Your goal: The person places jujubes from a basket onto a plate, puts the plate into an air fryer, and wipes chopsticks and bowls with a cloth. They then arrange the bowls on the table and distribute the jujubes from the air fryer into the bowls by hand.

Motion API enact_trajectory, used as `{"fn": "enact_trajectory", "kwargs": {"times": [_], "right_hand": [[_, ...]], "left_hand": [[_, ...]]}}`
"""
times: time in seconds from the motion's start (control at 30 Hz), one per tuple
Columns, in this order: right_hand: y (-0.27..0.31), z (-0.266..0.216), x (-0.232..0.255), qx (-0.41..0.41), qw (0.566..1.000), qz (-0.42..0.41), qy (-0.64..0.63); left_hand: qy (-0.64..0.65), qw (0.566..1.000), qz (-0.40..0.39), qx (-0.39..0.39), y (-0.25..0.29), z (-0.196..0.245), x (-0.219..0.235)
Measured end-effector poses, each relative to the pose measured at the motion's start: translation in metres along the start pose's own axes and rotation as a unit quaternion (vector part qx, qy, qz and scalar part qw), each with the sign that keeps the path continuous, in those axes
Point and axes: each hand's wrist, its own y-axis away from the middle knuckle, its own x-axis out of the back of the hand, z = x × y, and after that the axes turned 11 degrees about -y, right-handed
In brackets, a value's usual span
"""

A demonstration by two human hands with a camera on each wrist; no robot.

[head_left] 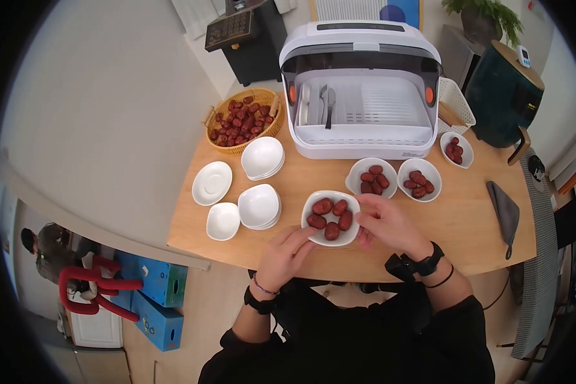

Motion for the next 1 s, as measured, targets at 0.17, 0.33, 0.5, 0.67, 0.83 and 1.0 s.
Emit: {"fn": "enact_trajectory", "kwargs": {"times": [0.17, 0.33, 0.5, 0.67, 0.83, 1.0], "right_hand": [[-0.003, -0.011, 0.009, 0.074, 0.996, 0.023, -0.043], [0.004, -0.053, 0.053, 0.178, 0.968, 0.136, -0.111], [-0.008, -0.049, 0.150, 0.266, 0.900, 0.112, -0.326], [-0.009, -0.031, 0.167, 0.239, 0.894, 0.177, -0.334], [-0.010, -0.024, 0.167, 0.215, 0.911, 0.171, -0.308], [-0.008, -0.024, 0.167, 0.211, 0.911, 0.177, -0.306]], "left_hand": [[-0.127, 0.989, 0.052, -0.050, -0.013, -0.017, 0.020], [-0.221, 0.970, 0.091, -0.046, -0.022, -0.034, 0.042], [-0.135, 0.985, 0.106, 0.034, -0.057, -0.069, 0.061], [-0.198, 0.972, 0.096, 0.079, -0.125, -0.156, 0.071], [0.062, 0.955, 0.047, 0.288, -0.186, -0.248, 0.064], [0.294, 0.873, 0.113, 0.371, -0.190, -0.239, 0.056]]}}
